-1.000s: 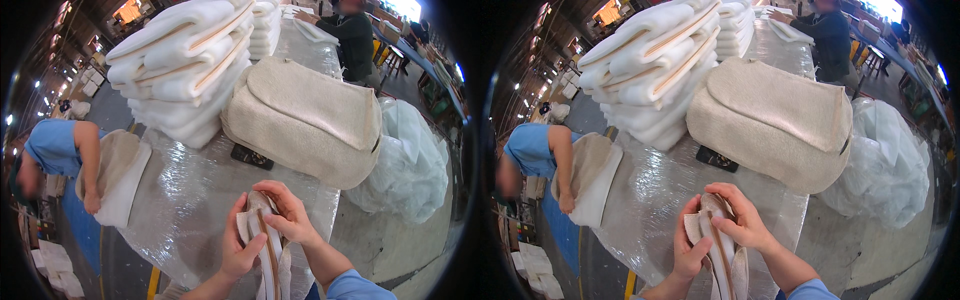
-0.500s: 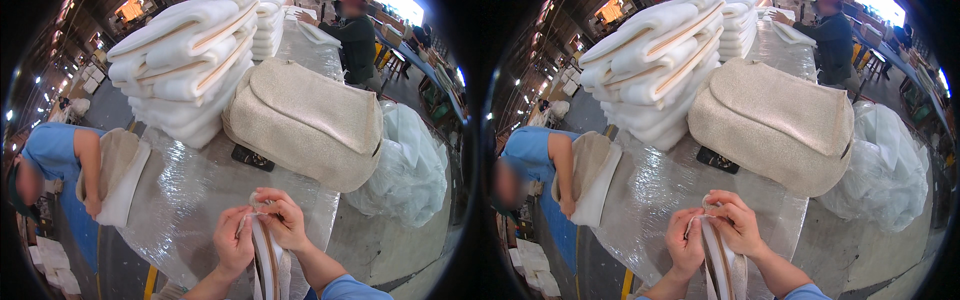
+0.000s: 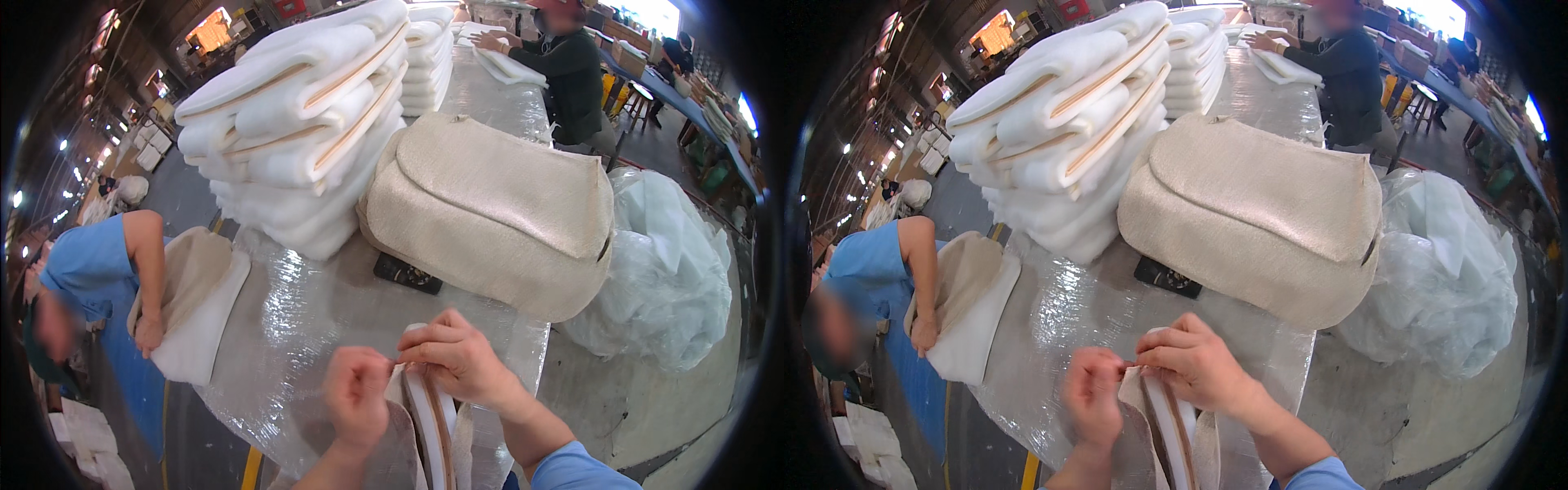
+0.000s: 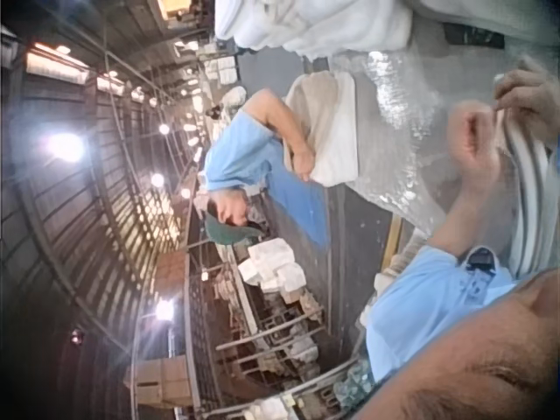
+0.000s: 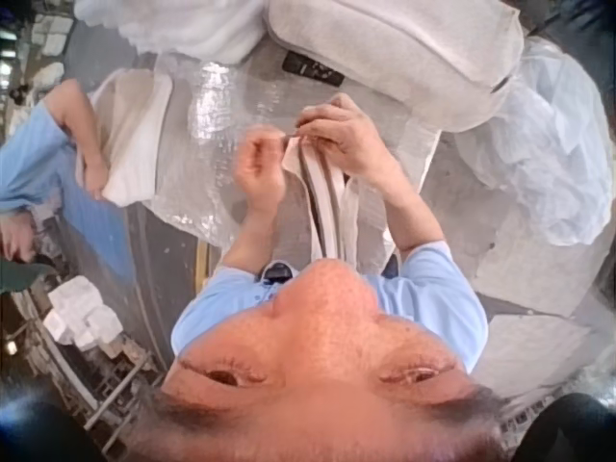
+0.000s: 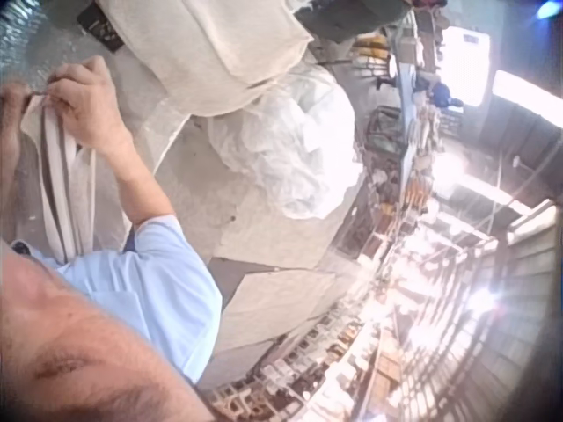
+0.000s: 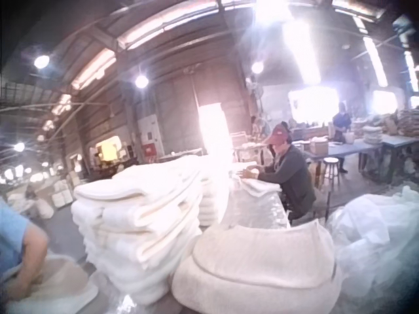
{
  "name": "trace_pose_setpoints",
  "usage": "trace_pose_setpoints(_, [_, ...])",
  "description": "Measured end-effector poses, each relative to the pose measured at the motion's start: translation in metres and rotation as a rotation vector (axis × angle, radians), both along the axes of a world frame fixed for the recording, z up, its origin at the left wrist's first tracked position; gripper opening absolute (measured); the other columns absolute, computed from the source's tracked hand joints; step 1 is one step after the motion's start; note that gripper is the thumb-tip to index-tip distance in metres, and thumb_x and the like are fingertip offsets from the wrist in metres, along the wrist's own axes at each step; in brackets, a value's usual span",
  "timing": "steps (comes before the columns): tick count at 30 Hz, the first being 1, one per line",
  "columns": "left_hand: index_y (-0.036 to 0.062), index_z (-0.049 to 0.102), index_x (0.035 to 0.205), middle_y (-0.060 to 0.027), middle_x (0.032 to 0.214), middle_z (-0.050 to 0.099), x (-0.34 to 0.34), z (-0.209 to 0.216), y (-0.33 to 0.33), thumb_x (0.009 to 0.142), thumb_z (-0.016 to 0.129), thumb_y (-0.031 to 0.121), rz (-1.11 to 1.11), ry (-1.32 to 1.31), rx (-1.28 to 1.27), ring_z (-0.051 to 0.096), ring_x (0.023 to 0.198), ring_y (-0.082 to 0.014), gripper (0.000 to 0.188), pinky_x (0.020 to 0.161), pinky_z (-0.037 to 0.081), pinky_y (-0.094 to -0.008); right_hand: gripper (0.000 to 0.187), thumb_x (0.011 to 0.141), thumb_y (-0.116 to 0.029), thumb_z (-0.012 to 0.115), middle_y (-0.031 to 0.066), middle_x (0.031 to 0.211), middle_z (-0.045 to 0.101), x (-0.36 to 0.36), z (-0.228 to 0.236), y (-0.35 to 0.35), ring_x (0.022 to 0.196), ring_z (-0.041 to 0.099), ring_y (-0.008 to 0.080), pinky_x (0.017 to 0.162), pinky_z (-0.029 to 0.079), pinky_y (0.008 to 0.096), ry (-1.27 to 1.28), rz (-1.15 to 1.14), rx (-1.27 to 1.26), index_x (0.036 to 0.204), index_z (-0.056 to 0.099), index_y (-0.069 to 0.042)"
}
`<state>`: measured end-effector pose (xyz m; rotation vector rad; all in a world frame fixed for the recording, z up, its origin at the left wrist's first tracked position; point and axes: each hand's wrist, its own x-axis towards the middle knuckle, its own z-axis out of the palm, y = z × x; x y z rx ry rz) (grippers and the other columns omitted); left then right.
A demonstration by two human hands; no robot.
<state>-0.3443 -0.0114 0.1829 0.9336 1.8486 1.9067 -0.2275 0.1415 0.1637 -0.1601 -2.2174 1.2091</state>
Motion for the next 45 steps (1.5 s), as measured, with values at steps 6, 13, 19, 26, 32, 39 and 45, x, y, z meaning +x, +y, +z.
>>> trace_pose_setpoints(6, [0.0005, 0.069, 0.117, -0.0078, 0.102, 0.072, -0.065, -0.011, 0.066, 0.114, 0.051, 0.031, -0.346, -0.203, -0.171, 0.070, 0.093, -0.0164, 0.035, 0.086, 0.057, -0.0327, 0.009, 0.090, -0.007, 0.078, 0.0022, 0.110, 0.075, -0.003, -0.006, -0.028, 0.089, 0.064, 0.0250, 0.079, 0.053, 0.0357, 0.106, -0.060, -0.131, 0.098, 0.074, -0.007])
trace_pose_setpoints(13, [0.0044, 0.067, 0.138, -0.0126, 0.116, 0.076, -0.061, 0.010, 0.123, 0.109, 0.059, 0.037, -0.913, 0.261, -0.592, 0.069, 0.100, -0.0195, 0.044, 0.089, 0.054, -0.0348, 0.006, 0.093, -0.006, 0.074, 0.0049, 0.108, 0.075, -0.007, -0.029, -0.029, 0.102, 0.069, 0.0277, 0.089, 0.055, 0.0397, 0.196, 0.010, -0.240, 0.099, 0.072, -0.005])
trace_pose_setpoints(19, [0.0062, 0.068, 0.138, -0.0153, 0.113, 0.076, -0.057, 0.014, 0.117, 0.108, 0.058, 0.035, -0.998, 0.262, -0.625, 0.071, 0.098, -0.0261, 0.042, 0.089, 0.055, -0.0363, 0.004, 0.095, -0.005, 0.073, 0.0062, 0.106, 0.075, -0.005, -0.032, -0.034, 0.104, 0.068, 0.0280, 0.092, 0.054, 0.0421, 0.218, 0.040, -0.314, 0.099, 0.073, -0.005])
trace_pose_setpoints(26, [0.0008, 0.070, 0.130, -0.0157, 0.110, 0.076, -0.061, 0.000, 0.106, 0.111, 0.054, 0.036, -0.883, 0.045, -0.582, 0.072, 0.102, -0.0241, 0.043, 0.092, 0.056, -0.0363, 0.006, 0.097, -0.011, 0.073, 0.0052, 0.109, 0.073, -0.010, -0.038, -0.037, 0.101, 0.066, 0.0271, 0.089, 0.053, 0.0407, 0.238, 0.010, -0.294, 0.099, 0.072, -0.006])
trace_pose_setpoints(32, [-0.0030, 0.073, 0.109, -0.0142, 0.102, 0.074, -0.045, -0.025, 0.060, 0.110, 0.050, 0.038, -0.450, -0.379, -0.228, 0.070, 0.100, -0.0247, 0.047, 0.093, 0.053, -0.0368, 0.009, 0.096, -0.013, 0.074, 0.0032, 0.109, 0.074, -0.013, -0.037, -0.038, 0.097, 0.066, 0.0258, 0.090, 0.052, 0.0392, 0.184, -0.002, -0.296, 0.100, 0.073, -0.005])
trace_pose_setpoints(39, [0.0002, 0.070, 0.102, -0.0170, 0.106, 0.069, -0.029, -0.069, 0.037, 0.109, 0.053, 0.044, -0.381, -0.426, 0.102, 0.060, 0.120, -0.0319, 0.048, 0.112, 0.041, -0.0477, 0.006, 0.097, -0.010, 0.072, 0.0043, 0.107, 0.074, -0.015, -0.039, -0.042, 0.100, 0.068, 0.0279, 0.095, 0.052, 0.0399, 0.264, -0.009, -0.305, 0.099, 0.072, -0.004])
trace_pose_setpoints(45, [0.0010, 0.062, 0.096, -0.0165, 0.107, 0.064, -0.027, -0.053, 0.034, 0.109, 0.051, 0.038, -0.383, -0.382, 0.028, 0.058, 0.118, -0.0314, 0.041, 0.114, 0.040, -0.0486, 0.006, 0.098, -0.010, 0.071, 0.0044, 0.108, 0.073, -0.013, -0.038, -0.048, 0.102, 0.068, 0.0294, 0.095, 0.053, 0.0411, 0.221, 0.000, -0.359, 0.100, 0.070, -0.004])
